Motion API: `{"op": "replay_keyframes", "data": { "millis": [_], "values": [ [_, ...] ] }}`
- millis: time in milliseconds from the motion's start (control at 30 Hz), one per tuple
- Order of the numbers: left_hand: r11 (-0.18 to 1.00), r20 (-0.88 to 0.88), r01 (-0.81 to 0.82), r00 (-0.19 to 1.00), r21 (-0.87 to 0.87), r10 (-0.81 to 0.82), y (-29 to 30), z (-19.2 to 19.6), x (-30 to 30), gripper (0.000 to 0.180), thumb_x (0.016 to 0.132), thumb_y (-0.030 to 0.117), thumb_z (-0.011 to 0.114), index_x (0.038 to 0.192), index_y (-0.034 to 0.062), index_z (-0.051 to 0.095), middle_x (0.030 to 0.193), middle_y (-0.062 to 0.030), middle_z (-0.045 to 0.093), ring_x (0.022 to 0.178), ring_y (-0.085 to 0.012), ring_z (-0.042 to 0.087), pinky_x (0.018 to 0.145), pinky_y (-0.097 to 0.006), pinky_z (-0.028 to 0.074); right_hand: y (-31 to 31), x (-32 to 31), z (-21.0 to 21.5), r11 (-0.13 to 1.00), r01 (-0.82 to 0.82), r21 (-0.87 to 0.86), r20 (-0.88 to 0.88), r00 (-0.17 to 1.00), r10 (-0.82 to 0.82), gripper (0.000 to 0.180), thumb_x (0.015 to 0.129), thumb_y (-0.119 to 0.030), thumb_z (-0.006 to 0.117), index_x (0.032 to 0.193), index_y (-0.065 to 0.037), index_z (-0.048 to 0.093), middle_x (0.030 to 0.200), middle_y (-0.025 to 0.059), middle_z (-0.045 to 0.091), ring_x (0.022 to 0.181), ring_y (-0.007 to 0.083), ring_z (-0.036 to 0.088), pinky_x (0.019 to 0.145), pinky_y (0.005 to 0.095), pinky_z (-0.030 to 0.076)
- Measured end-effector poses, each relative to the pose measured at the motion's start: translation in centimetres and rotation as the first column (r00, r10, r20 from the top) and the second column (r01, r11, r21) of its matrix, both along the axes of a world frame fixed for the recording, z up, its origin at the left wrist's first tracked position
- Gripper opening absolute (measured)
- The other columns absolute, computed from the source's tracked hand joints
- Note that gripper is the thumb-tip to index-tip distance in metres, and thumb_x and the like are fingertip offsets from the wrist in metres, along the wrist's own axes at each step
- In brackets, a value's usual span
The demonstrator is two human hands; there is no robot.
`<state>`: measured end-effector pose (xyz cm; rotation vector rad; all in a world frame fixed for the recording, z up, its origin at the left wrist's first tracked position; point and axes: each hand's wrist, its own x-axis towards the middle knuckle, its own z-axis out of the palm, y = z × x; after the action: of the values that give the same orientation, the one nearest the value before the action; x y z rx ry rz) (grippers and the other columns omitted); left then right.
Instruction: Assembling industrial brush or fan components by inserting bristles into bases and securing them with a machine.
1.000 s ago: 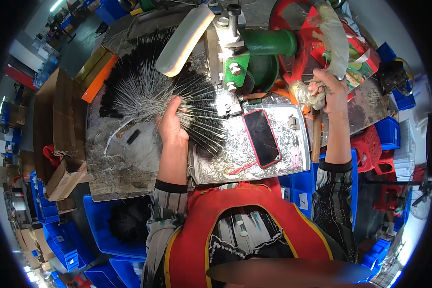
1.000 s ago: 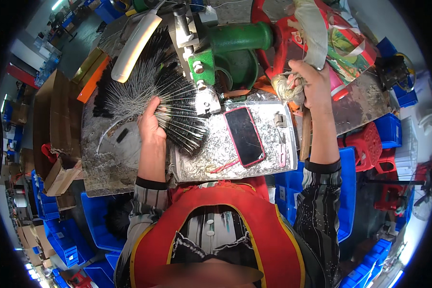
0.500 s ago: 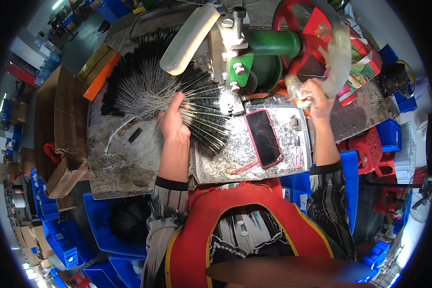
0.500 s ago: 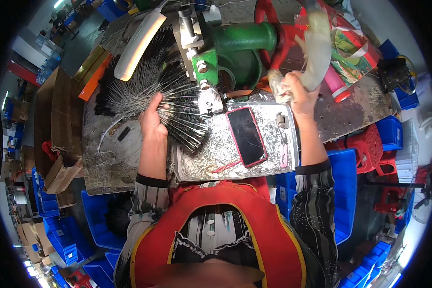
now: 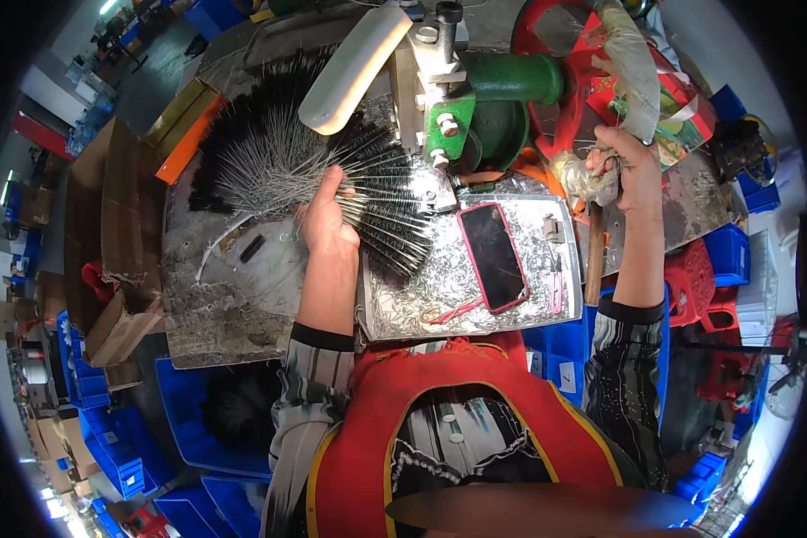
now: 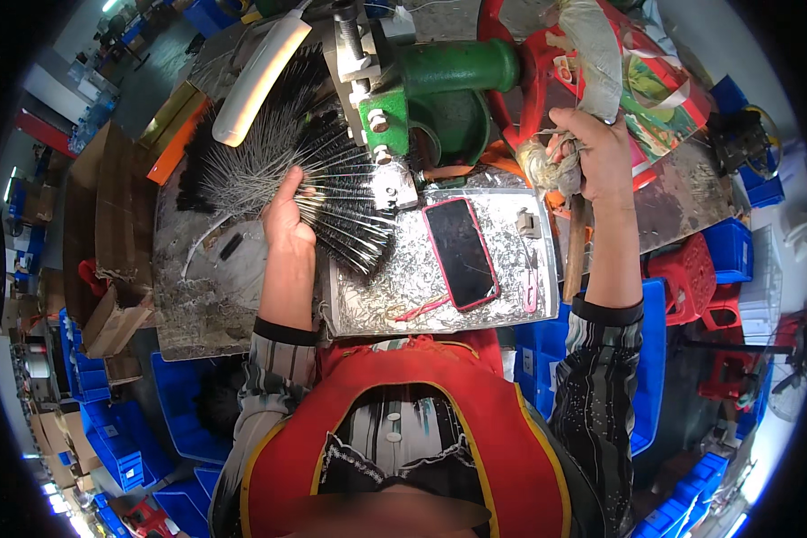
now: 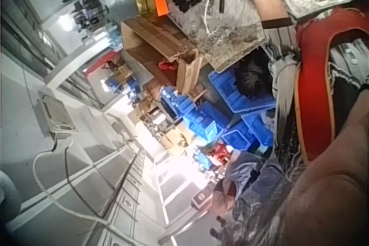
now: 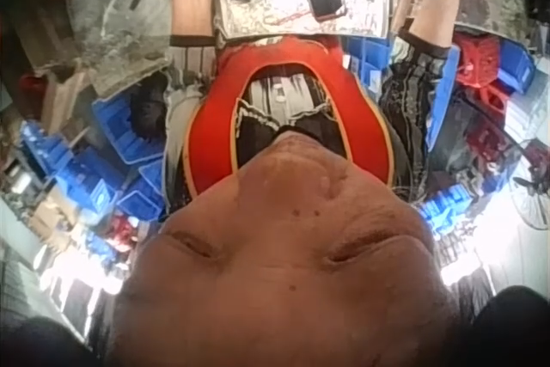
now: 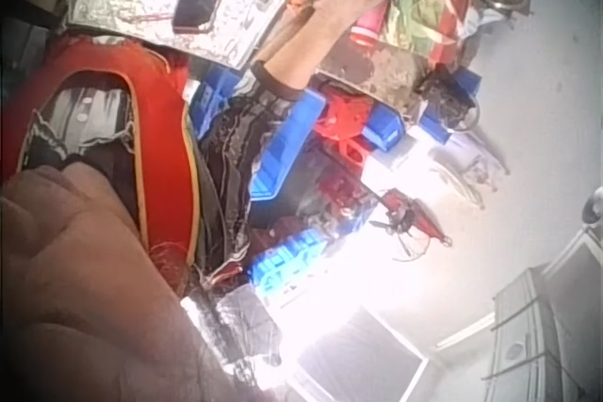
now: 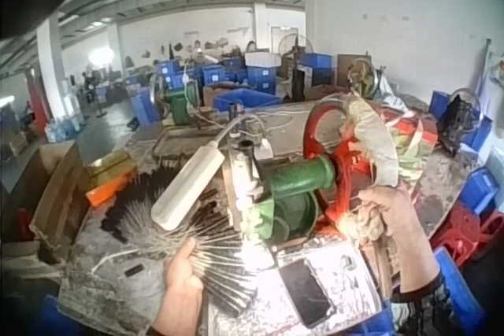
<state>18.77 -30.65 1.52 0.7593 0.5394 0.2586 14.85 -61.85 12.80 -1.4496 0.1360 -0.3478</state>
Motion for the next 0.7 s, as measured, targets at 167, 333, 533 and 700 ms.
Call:
{"op": "replay_keyframes", "data": {
  "millis": [167,333,533,700],
  "values": [
    [1.000,0.001,-0.014,1.000,0.014,0.014,0.0,0.9,-0.6,0.018,0.066,0.000,0.065,0.081,-0.0021,0.056,0.075,-0.0091,0.058,0.059,-0.0172,0.056,0.048,-0.027,0.048,1.4,0.0,-4.4,0.971,0.214,-0.107,0.179,0.965,-0.193,0.011,0.067,-0.009,0.059,0.069,0.001,0.054,0.055,0.0059,0.050,0.048,0.0151,0.052,0.047,0.0252,0.042],
    [0.925,0.065,0.379,0.924,-0.036,-0.376,1.6,-0.7,0.2,0.013,0.074,0.011,0.060,0.083,0.0021,0.056,0.076,-0.0068,0.059,0.059,-0.0144,0.055,0.055,-0.026,0.047,0.2,0.8,-7.4,0.978,0.197,0.062,0.199,0.958,-0.206,0.016,0.066,-0.007,0.062,0.076,0.001,0.054,0.062,0.0080,0.055,0.049,0.0152,0.053,0.044,0.0247,0.042],
    [0.899,0.126,0.416,0.908,-0.139,-0.400,2.5,-1.6,-0.6,0.014,0.074,0.012,0.061,0.083,0.0024,0.056,0.074,-0.0075,0.059,0.060,-0.0157,0.055,0.055,-0.026,0.047,0.6,-0.1,-1.7,0.995,0.098,0.007,0.033,0.995,-0.098,0.013,0.066,-0.009,0.059,0.073,0.002,0.055,0.058,0.0082,0.054,0.046,0.0159,0.053,0.042,0.0237,0.040],
    [0.940,0.127,0.287,0.955,-0.184,-0.267,1.6,-2.5,-0.7,0.015,0.075,0.009,0.059,0.086,0.0021,0.055,0.080,-0.0100,0.059,0.065,-0.0183,0.056,0.060,-0.030,0.049,0.1,-0.2,-1.9,0.995,0.099,0.010,0.031,0.995,-0.099,0.014,0.066,-0.009,0.060,0.075,0.001,0.055,0.058,0.0084,0.054,0.045,0.0151,0.053,0.041,0.0240,0.039]
  ]
}}
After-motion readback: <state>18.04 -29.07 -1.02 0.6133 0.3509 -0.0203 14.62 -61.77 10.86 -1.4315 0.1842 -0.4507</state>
